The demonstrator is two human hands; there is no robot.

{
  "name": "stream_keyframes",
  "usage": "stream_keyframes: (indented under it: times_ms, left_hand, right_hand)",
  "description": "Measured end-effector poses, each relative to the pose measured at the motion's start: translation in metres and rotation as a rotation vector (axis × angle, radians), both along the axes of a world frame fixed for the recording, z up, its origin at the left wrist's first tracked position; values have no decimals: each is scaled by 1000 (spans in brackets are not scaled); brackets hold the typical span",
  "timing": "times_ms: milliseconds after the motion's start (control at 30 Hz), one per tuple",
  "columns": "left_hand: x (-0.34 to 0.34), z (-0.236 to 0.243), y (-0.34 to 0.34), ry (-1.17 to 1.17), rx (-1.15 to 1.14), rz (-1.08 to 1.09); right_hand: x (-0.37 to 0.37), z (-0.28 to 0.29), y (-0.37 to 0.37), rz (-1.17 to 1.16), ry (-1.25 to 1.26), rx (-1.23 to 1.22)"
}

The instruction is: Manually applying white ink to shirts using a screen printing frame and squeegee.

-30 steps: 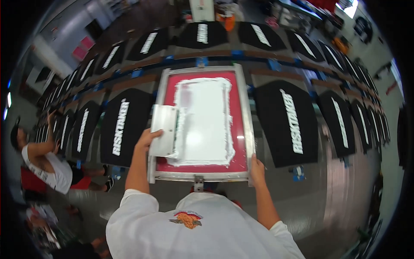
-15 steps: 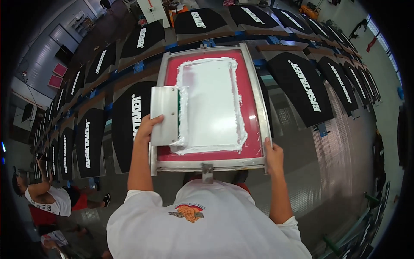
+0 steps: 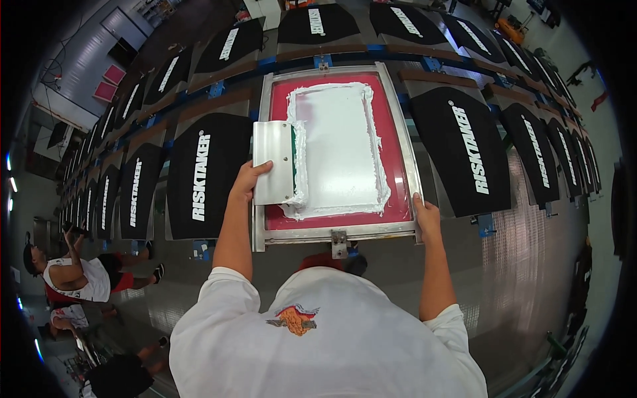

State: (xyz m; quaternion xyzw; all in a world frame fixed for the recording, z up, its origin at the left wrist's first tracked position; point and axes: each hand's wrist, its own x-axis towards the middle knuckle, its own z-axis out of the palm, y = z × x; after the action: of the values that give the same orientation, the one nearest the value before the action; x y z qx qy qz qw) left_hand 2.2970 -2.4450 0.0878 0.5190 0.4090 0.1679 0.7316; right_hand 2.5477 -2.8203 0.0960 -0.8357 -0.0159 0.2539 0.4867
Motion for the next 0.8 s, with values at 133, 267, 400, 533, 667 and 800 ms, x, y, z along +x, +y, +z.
stream_keyframes:
  times_ms: [133,267,400,533,667,800]
  left_hand:
    - [11,-8,-10,-8,37,33]
    - [40,29,17,135,312,-138]
    - [159,89,57,495,1103,-500]
    - [242,73,68,536,1459,-477]
    - [222,-39,45,216,1800,-94]
    - [162,-23,0,93,1703,-171]
  right_hand:
    - [2,-35,-13,30,-469,-164]
    - [-57,22,-9,339,-665,-271]
    - [-130,17,2,602,394,-208]
    - [-148,-7,16,666,387,-61]
    - [-155,-11,17,659,217,-131]
    - [-152,-19,11,689,140,-101]
